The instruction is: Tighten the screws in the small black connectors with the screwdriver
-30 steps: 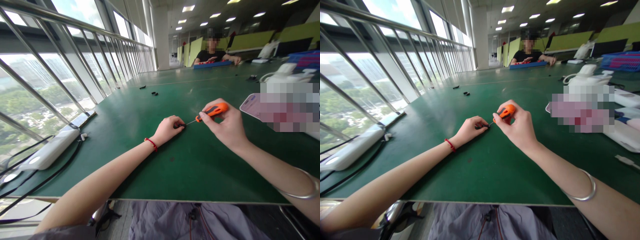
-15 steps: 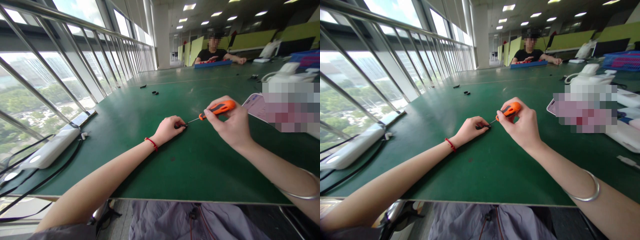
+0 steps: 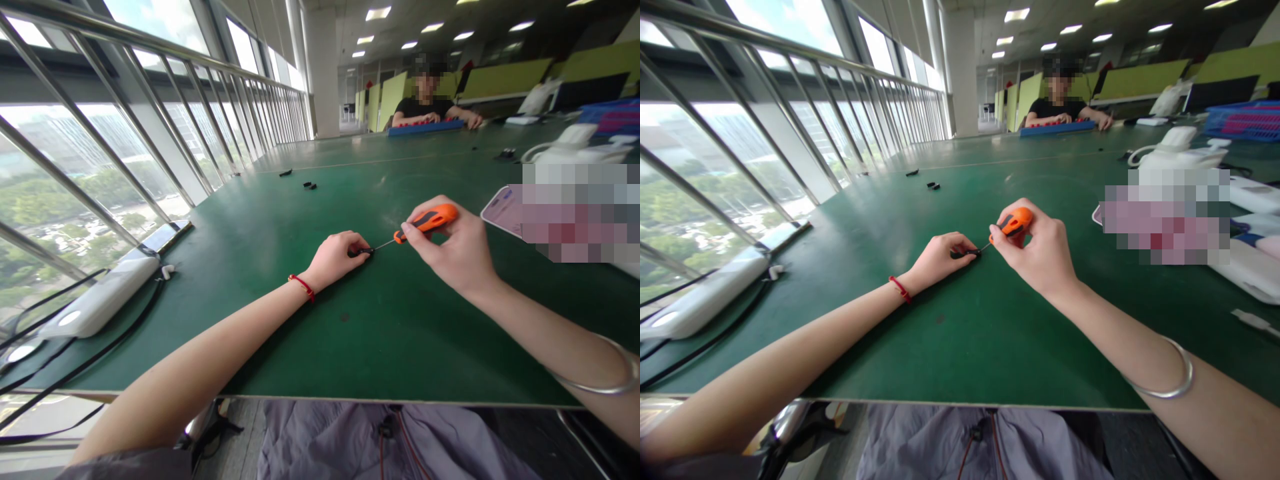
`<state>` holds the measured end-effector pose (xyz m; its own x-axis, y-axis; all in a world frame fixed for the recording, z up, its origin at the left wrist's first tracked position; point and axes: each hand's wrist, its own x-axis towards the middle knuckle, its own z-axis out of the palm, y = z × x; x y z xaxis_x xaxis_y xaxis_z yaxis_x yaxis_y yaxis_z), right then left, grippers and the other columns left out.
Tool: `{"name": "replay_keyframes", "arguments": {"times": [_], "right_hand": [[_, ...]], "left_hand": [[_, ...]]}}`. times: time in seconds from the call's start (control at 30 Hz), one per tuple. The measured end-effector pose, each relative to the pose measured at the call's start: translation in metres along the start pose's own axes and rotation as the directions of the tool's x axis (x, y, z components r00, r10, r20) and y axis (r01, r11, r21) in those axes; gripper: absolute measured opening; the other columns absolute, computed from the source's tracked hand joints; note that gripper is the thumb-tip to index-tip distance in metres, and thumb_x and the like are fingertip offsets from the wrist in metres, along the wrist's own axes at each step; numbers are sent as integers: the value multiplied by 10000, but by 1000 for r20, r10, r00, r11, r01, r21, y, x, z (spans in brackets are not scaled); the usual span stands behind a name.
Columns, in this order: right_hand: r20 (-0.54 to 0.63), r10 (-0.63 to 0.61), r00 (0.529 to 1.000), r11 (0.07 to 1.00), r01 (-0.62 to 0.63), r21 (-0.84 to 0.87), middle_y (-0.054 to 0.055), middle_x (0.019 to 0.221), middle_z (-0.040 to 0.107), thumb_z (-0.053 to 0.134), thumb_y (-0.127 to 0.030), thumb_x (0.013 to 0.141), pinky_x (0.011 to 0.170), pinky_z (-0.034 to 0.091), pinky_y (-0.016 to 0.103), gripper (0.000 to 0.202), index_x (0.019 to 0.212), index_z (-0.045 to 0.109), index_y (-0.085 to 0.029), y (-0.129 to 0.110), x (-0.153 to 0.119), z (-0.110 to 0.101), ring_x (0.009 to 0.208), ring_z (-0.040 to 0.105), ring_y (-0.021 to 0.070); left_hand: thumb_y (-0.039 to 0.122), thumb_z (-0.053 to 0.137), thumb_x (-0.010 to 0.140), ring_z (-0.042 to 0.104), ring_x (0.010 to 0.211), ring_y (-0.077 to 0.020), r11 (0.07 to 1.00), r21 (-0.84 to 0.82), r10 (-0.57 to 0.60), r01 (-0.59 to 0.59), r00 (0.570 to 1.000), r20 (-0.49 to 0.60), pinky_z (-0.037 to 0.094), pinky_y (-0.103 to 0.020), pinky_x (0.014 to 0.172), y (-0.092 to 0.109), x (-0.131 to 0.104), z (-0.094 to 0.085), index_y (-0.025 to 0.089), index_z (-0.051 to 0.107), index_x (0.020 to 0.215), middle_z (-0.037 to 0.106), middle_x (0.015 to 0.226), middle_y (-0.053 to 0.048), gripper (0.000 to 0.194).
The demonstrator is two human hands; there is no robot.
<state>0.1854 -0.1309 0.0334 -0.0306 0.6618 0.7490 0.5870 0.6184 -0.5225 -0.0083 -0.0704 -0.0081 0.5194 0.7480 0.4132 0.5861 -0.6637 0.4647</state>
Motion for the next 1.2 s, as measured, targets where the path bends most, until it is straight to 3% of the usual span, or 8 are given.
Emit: {"name": "replay_keyframes", "arguments": {"times": [0.33, 0.77, 1.2], "right_hand": [[19, 6, 1000, 1000, -6, -12, 24, 687, 604, 582, -295, 768, 627, 471, 301, 113, 712, 512, -227, -1, 2, -1, 679, 606, 194], [-59, -35, 998, 999, 36, 27, 3, 665, 593, 632, -265, 742, 594, 445, 290, 113, 700, 534, -225, 1, 4, -2, 643, 578, 173], [14, 16, 1000, 999, -16, 28, -12, 614, 571, 622, -243, 740, 560, 408, 274, 102, 696, 536, -212, -4, 4, -3, 562, 533, 141]], "left_hand": [[250, 581, 779, 606, 768, -143, 1000, 11, 1, -1, 1000, 2, 510, -247, 699, 1, 0, 0, 171, 677, 881, 655, 863, -33, 160], [244, 578, 778, 603, 760, -139, 1000, 13, -3, 3, 1000, 3, 506, -241, 699, 2, 0, 0, 174, 677, 874, 657, 850, -24, 155], [241, 573, 783, 600, 764, -137, 999, 47, 17, -17, 1000, 8, 500, -240, 694, 5, -1, -2, 174, 669, 864, 650, 863, -23, 143]]}}
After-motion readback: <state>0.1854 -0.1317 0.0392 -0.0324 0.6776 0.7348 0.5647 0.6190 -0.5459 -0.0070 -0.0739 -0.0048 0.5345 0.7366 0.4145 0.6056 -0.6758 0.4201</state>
